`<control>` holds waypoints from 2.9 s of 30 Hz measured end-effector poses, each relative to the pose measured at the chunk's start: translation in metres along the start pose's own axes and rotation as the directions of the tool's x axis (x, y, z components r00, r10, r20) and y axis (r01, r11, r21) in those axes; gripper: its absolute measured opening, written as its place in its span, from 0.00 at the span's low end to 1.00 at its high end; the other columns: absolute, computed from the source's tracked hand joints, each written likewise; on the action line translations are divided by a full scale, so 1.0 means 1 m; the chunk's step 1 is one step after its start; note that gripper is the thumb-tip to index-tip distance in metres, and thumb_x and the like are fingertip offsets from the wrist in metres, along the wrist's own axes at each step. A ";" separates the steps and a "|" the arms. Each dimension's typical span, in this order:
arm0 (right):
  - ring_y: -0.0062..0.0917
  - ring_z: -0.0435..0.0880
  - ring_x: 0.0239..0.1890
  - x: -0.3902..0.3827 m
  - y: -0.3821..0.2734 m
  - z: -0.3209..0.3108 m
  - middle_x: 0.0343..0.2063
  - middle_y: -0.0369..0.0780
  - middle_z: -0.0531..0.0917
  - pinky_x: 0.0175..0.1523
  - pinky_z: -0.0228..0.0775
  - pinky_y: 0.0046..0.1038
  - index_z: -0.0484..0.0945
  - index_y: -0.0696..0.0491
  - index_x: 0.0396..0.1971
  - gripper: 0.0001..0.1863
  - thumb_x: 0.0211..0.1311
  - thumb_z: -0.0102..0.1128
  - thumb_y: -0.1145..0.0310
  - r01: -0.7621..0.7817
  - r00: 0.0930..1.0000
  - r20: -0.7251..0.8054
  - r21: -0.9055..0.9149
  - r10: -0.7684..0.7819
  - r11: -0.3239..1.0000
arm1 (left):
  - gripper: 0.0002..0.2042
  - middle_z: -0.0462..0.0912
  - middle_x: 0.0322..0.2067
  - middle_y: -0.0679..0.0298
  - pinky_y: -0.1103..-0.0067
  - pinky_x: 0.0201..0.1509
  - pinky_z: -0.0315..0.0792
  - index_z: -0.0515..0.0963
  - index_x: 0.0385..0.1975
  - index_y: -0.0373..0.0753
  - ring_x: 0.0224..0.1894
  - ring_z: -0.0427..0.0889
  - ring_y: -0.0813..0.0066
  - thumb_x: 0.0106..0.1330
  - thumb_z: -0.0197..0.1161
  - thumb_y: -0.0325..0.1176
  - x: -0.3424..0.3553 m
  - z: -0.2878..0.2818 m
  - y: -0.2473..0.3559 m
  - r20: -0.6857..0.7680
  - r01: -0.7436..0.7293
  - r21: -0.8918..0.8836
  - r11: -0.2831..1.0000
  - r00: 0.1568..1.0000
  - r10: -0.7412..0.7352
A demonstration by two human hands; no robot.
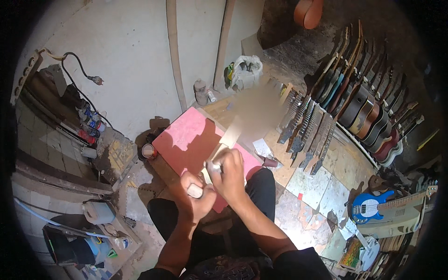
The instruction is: The person sands the surface and edges of a wooden guitar body by hand using sandpaper.
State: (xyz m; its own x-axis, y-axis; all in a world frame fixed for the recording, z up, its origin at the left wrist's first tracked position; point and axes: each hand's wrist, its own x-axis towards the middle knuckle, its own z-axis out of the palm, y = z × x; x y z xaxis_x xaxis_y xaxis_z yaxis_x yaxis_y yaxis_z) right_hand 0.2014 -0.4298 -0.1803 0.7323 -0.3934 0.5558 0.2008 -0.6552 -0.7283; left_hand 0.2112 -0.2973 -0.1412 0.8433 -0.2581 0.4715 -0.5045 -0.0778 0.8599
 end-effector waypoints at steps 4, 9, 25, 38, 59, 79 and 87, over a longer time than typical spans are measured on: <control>0.44 0.74 0.39 0.000 0.001 -0.009 0.34 0.46 0.74 0.45 0.65 0.41 0.70 0.56 0.32 0.16 0.54 0.73 0.73 0.024 0.999 0.025 -0.016 -0.024 1.000 | 0.11 0.75 0.22 0.61 0.79 0.32 0.70 0.67 0.23 0.36 0.25 0.74 0.80 0.47 0.65 0.17 0.010 -0.008 0.004 -0.030 0.191 0.060 0.980 0.981 -0.189; 0.44 0.74 0.39 0.013 -0.006 -0.001 0.34 0.46 0.74 0.44 0.65 0.41 0.71 0.55 0.33 0.15 0.54 0.72 0.74 0.061 0.998 -0.017 0.010 -0.061 0.998 | 0.11 0.75 0.20 0.61 0.77 0.29 0.71 0.69 0.23 0.36 0.23 0.75 0.77 0.47 0.67 0.20 -0.005 0.001 -0.013 -0.004 0.099 -0.023 0.995 0.995 -0.099; 0.34 0.78 0.32 0.015 -0.031 -0.069 0.32 0.40 0.74 0.37 0.73 0.36 0.69 0.43 0.71 0.41 0.53 0.69 0.65 0.401 0.811 0.570 -0.376 -0.132 0.835 | 0.12 0.76 0.15 0.60 0.77 0.22 0.68 0.70 0.24 0.36 0.18 0.79 0.78 0.52 0.70 0.22 0.018 -0.010 -0.004 -0.125 0.027 0.049 0.998 0.992 -0.020; 0.31 0.79 0.34 0.020 -0.034 -0.071 0.33 0.37 0.74 0.33 0.73 0.31 0.70 0.37 0.70 0.37 0.57 0.66 0.61 0.649 0.676 0.711 -0.451 -0.193 0.612 | 0.12 0.75 0.16 0.61 0.77 0.22 0.68 0.70 0.25 0.37 0.18 0.75 0.79 0.53 0.70 0.23 0.014 -0.012 -0.008 -0.119 0.010 0.050 0.999 0.993 -0.004; 0.29 0.84 0.32 0.038 -0.038 -0.053 0.41 0.39 0.78 0.32 0.77 0.31 0.72 0.43 0.68 0.33 0.60 0.64 0.64 0.617 0.718 0.660 -0.458 -0.220 0.640 | 0.09 0.70 0.19 0.67 0.79 0.27 0.62 0.68 0.22 0.36 0.23 0.67 0.82 0.57 0.64 0.22 0.023 -0.029 -0.023 -0.147 0.087 -0.095 0.992 0.984 -0.101; 0.39 0.85 0.47 0.030 -0.036 -0.044 0.46 0.47 0.80 0.52 0.79 0.35 0.58 0.46 0.77 0.45 0.58 0.65 0.71 0.064 0.459 0.887 -0.079 0.041 0.995 | 0.07 0.76 0.21 0.65 0.79 0.27 0.67 0.72 0.24 0.36 0.23 0.72 0.82 0.59 0.64 0.26 0.016 -0.034 -0.034 -0.167 0.045 -0.155 0.987 0.983 -0.071; 0.16 0.72 0.38 -0.017 0.009 -0.062 0.36 0.33 0.74 0.42 0.68 0.23 0.70 0.54 0.39 0.05 0.70 0.56 0.73 -0.689 0.650 0.696 0.369 0.306 0.624 | 0.07 0.76 0.21 0.66 0.80 0.32 0.71 0.72 0.25 0.37 0.24 0.74 0.81 0.57 0.66 0.24 0.009 -0.038 -0.035 -0.194 0.068 -0.278 0.958 0.973 -0.125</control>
State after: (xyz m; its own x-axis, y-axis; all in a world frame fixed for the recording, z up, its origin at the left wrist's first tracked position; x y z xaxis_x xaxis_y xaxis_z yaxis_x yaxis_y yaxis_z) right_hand 0.1506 -0.4693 -0.1715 0.9901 -0.0069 -0.1403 -0.1389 0.0998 -0.9853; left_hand 0.2439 -0.2603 -0.1600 0.9196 -0.0545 0.3890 -0.3747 0.1753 0.9104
